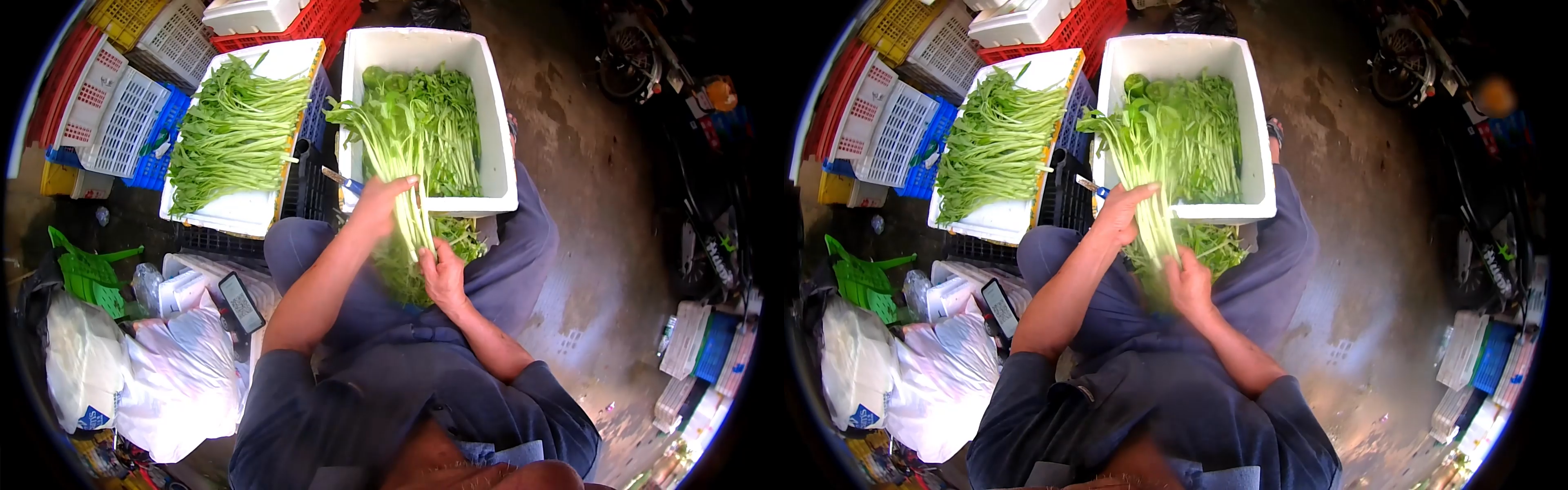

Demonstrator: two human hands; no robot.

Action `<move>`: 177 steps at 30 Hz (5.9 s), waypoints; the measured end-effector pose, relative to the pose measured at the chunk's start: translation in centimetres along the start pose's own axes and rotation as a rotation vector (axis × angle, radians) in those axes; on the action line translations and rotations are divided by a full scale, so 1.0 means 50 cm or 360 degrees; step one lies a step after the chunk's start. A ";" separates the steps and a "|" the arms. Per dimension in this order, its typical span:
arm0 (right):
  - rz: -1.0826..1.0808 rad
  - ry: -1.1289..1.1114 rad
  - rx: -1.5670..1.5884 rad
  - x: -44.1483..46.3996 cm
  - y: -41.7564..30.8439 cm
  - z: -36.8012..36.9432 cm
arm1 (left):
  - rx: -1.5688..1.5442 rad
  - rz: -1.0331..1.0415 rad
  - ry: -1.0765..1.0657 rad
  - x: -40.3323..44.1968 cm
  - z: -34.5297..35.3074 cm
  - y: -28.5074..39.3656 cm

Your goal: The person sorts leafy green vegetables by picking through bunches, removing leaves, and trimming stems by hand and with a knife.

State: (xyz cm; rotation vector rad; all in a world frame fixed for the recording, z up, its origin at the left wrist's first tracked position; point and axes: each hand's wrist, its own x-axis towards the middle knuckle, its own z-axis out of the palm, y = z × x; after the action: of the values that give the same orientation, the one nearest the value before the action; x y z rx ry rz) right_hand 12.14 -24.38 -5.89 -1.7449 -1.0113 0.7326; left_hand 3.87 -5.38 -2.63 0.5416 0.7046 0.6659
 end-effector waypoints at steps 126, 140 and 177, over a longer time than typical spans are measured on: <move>-0.0134 -0.0986 -0.1008 0.099 -0.051 -0.150 | -0.0400 -0.0102 -0.0430 0.008 -0.057 0.070; -0.0691 -0.0145 -0.0444 0.328 -0.151 -0.083 | 0.0175 -0.0176 -0.0328 -0.025 -0.021 0.066; 0.0129 -0.0530 0.0210 0.190 -0.121 -0.028 | 0.0086 -0.0189 -0.0449 -0.008 -0.016 0.067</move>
State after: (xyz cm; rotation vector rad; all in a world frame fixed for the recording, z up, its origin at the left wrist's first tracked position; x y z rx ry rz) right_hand 15.96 -15.41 -0.06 -1.5882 -1.0893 1.1435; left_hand 1.86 -3.26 -0.82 0.6243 0.4858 0.4494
